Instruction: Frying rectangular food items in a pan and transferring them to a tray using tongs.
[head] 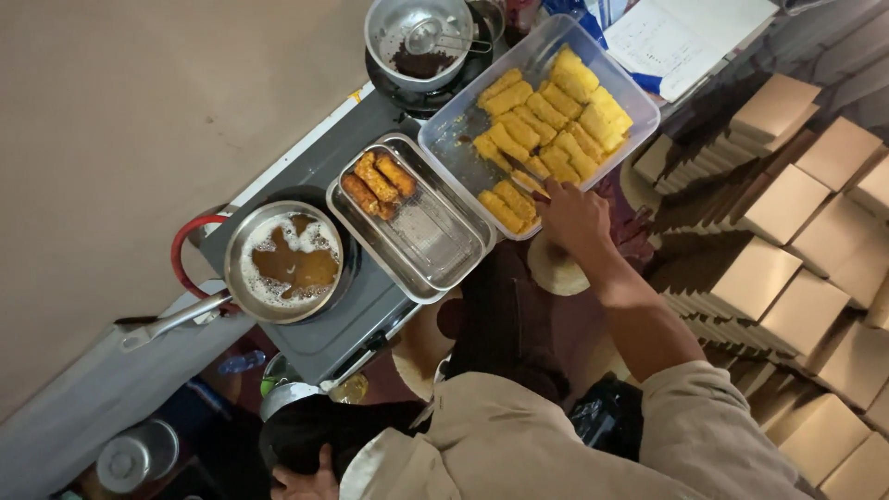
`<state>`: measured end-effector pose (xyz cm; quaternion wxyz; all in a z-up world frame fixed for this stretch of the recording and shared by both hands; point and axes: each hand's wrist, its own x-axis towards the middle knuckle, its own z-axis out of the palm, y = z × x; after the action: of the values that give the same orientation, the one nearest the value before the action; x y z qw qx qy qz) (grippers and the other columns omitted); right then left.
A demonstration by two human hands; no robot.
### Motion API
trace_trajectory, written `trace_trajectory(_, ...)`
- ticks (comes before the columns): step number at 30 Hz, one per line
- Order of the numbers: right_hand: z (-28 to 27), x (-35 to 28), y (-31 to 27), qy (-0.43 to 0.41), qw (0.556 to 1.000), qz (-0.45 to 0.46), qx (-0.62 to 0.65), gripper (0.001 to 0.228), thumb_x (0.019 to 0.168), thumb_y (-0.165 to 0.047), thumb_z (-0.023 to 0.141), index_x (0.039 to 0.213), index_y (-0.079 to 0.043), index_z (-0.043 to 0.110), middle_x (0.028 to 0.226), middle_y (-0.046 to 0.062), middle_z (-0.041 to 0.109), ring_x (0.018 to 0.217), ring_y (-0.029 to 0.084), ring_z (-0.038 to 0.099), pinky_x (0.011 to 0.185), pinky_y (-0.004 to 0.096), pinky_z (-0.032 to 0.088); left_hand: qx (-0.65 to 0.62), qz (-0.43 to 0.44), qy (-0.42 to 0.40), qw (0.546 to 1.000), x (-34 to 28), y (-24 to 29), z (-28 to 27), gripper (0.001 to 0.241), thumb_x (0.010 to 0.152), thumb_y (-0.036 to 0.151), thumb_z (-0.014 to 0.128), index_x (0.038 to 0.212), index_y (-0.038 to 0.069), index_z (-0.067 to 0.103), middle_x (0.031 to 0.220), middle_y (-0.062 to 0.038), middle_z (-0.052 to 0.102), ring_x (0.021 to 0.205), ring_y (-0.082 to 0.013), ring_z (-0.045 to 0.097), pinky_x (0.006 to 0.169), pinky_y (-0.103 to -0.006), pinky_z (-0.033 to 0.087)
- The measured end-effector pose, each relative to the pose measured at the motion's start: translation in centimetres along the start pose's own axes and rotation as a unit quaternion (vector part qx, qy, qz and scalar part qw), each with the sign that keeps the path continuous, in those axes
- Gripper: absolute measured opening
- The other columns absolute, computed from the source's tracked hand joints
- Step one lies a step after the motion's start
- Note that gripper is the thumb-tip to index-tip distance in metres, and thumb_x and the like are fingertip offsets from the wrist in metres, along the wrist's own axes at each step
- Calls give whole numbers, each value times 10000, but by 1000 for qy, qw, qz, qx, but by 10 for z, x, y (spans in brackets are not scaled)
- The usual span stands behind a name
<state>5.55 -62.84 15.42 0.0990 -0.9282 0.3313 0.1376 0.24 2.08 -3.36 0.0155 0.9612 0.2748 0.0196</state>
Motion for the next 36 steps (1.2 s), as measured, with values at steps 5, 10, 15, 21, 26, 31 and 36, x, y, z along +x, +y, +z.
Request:
trace_trajectory(5, -2, -9, -11, -41, 999, -8, -7, 519, 1076, -508, 423, 1465, -167, 460, 1174, 117, 682, 965, 429, 708, 717, 562, 589, 13, -24, -34, 999, -1, 4, -1, 1145, 585, 693, 809, 1489, 54, 519, 1269, -311, 514, 1113, -531, 559, 1007, -568, 404)
trace_trajectory(10, -22, -15, -23, -57, 998, 13, 10, 560, 1047, -587, 448, 1415, -169, 497, 1170, 165, 693, 1032, 459, 684, 818, 614, 553, 0, -60, -70, 996, -8, 23, -30, 1047, 612, 643, 820, 1446, 84, 525, 1220, -284, 513, 977, -528, 626, 863, -584, 490)
trace_trajectory(15, -8, 1, -25, -21, 999, -18, -17, 593, 1054, -535, 450, 1501, -145, 466, 1206, 153, 667, 998, 422, 686, 716, 580, 585, 49, -76, -113, 989, -9, 37, -49, 1035, 685, 733, 733, 1489, 131, 486, 1292, -283, 543, 1117, -516, 600, 948, -576, 457)
trace_trajectory(21, -21, 8, -33, -55, 997, 24, 39, 523, 985, -517, 474, 1406, -219, 567, 1293, 174, 663, 1158, 445, 630, 857, 592, 522, 26, -56, -111, 992, -18, 36, -54, 1088, 701, 752, 693, 1549, 120, 438, 1361, -302, 532, 1149, -551, 584, 949, -608, 462)
trace_trajectory(26, 7, 12, 5, 45, 993, -30, 105, 520, 927, -531, 572, 1350, -239, 653, 1262, 194, 682, 1161, 449, 619, 895, 552, 483, -39, -35, -238, 970, -27, 57, -122, 1057, 791, 724, 598, 1567, 73, 298, 1419, -342, 460, 1310, -553, 487, 1056, -670, 394)
trace_trajectory(31, -13, 7, 11, 72, 993, -14, 94, 472, 953, -574, 563, 1304, -286, 690, 1156, 184, 743, 1100, 439, 667, 857, 519, 492, -40, -48, -249, 967, -24, 75, -133, 1015, 825, 700, 600, 1577, 94, 285, 1474, -266, 407, 1287, -499, 505, 1040, -588, 445)
trace_trajectory(36, -59, -25, -43, 87, 979, -121, 140, 587, 951, -517, 620, 1446, -203, 657, 1284, 160, 700, 1194, 423, 611, 974, 544, 464, -78, -61, -286, 953, -19, 77, -119, 1034, 811, 711, 608, 1577, 114, 254, 1502, -266, 384, 1350, -540, 429, 1079, -642, 390)
